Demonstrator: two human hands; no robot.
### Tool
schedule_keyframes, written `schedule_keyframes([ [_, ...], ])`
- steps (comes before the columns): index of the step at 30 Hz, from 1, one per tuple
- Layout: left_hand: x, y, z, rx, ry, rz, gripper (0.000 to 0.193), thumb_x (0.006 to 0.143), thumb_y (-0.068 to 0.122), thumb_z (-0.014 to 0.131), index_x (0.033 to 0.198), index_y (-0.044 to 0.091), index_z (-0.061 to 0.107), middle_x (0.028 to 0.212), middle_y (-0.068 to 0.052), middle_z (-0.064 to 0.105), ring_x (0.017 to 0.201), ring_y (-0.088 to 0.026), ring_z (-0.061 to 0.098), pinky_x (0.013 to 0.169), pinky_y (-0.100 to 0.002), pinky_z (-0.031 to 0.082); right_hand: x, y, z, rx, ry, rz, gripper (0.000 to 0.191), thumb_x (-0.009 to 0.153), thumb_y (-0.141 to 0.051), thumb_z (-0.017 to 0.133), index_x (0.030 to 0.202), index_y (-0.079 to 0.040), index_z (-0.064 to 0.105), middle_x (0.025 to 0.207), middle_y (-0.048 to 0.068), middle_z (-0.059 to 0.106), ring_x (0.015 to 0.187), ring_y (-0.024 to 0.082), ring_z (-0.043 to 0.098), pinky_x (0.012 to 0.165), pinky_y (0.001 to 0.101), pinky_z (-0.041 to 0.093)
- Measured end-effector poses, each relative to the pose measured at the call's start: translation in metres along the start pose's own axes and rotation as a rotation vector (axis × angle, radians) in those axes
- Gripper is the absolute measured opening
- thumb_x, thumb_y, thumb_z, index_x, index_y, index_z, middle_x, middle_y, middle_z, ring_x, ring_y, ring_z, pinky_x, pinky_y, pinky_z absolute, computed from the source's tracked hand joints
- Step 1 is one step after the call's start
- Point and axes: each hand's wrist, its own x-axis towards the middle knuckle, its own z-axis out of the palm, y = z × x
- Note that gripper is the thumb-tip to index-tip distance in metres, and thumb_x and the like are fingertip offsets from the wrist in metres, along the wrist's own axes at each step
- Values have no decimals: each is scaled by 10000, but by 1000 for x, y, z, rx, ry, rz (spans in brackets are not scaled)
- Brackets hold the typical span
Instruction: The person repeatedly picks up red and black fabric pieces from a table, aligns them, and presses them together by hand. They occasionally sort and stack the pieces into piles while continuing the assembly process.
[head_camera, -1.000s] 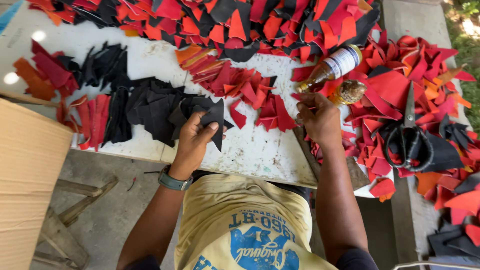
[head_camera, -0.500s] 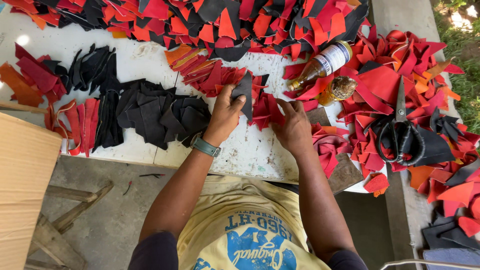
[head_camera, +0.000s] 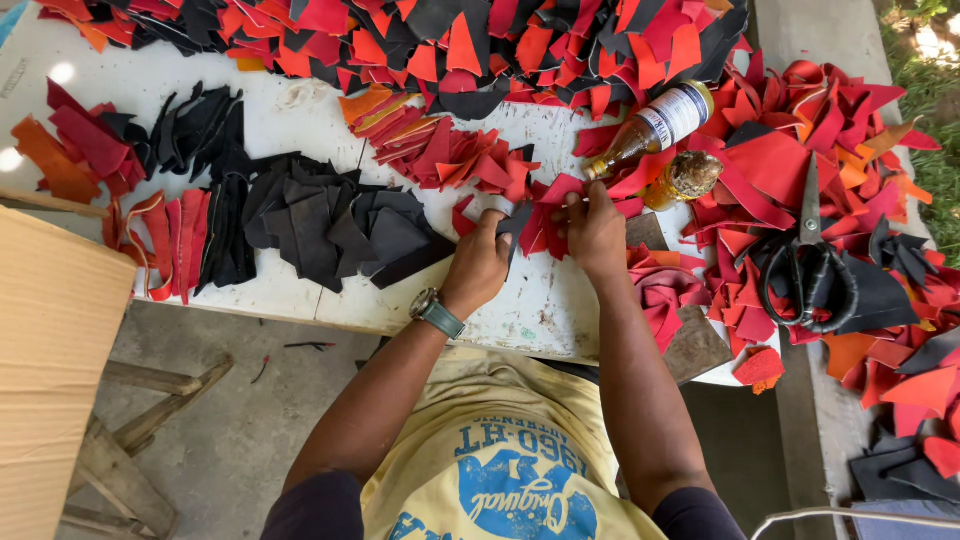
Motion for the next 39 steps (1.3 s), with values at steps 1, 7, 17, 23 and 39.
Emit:
schedule_keyframes([
  [1,0,0,0,5,-13,-22,301,978,83,613,1248,26,493,976,-282,688,968,-495,639,778,-565,481,1,-2,1,50,7,50,184,1064,-207,521,991,-42,485,824,119,766,634,186,732,554,336,537],
  [7,0,5,-8,-71,28,-50,270,964,84,638,1209,8,554,951,-254,705,909,-451,677,737,-497,527,-9,-4,-6,223,-47,59,156,1026,-196,598,1019,-44,563,859,93,743,673,188,709,557,320,533],
  [17,46,-2,-16,-1319,154,-319,121,1003,60,590,1122,51,576,1045,-112,695,968,-225,691,817,-390,581,-47,10,-5,-122,-45,-519,194,832,13,673,1019,-16,711,1080,185,738,860,269,712,761,339,563],
  [23,53,2,38,-680,210,-421,180,999,114,632,1150,52,556,1035,-87,642,946,-255,626,800,-405,532,-33,30,8,431,-36,-109,84,1040,-59,677,1069,-44,600,930,165,691,806,244,636,708,384,511],
  [39,50,3,21,-684,56,-298,291,970,61,612,1250,35,536,1037,-81,660,880,-165,664,747,-335,574,-41,52,-8,1066,-111,-144,116,1046,123,725,1131,46,711,1001,97,706,832,135,617,700,274,471],
])
